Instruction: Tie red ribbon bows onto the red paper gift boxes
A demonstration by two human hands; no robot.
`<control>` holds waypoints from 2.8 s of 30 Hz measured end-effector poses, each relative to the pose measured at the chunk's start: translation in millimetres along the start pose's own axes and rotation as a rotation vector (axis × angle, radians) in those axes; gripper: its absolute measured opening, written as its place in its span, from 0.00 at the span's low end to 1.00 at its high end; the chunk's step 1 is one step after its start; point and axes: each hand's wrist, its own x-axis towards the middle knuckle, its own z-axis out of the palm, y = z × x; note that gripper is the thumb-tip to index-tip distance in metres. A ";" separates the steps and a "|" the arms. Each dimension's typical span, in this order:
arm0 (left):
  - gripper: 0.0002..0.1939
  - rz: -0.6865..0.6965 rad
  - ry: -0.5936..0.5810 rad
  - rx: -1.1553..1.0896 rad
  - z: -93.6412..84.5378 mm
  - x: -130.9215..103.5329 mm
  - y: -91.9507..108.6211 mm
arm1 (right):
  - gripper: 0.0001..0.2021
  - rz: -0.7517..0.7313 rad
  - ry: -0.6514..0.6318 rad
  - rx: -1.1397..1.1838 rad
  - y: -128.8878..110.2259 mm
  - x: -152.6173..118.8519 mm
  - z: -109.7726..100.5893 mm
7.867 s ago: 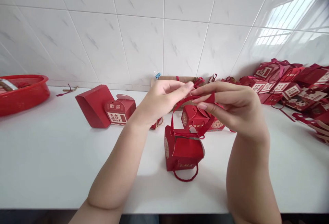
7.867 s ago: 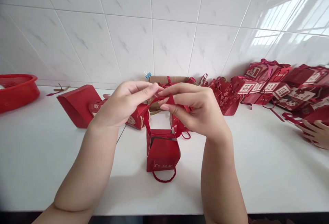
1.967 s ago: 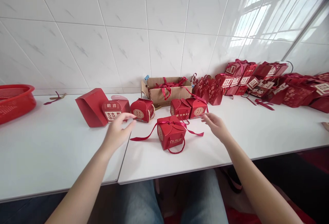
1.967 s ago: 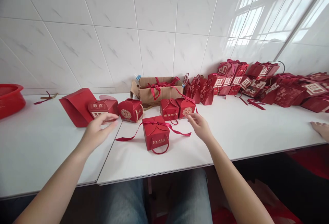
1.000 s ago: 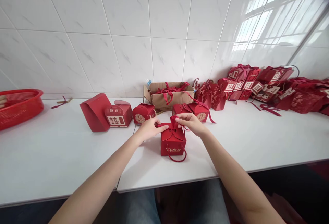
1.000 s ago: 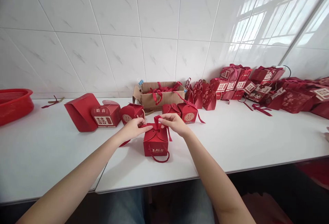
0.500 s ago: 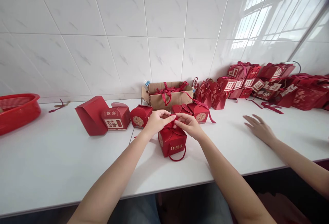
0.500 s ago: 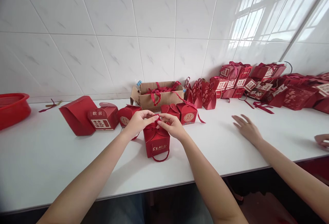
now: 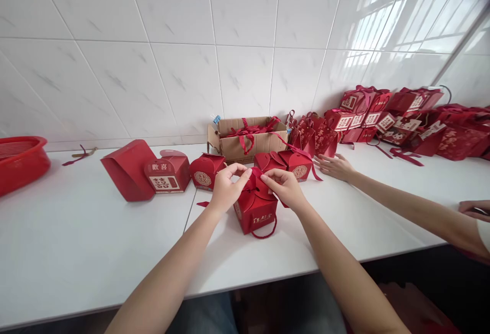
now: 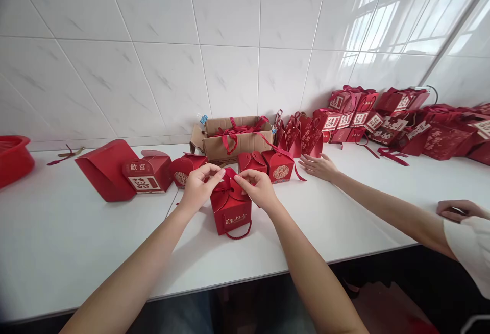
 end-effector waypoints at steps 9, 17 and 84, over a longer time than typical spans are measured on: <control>0.14 -0.034 -0.056 -0.067 -1.0 -2.2 3.7 | 0.14 0.034 -0.034 -0.001 -1.3 -0.4 3.3; 0.15 -0.046 -0.009 0.035 0.8 -3.8 6.3 | 0.18 0.015 -0.062 -0.060 4.9 0.7 0.2; 0.15 -0.496 -0.146 -0.524 -18.2 -19.7 -34.8 | 0.13 0.035 -0.227 0.194 9.8 -2.7 -6.5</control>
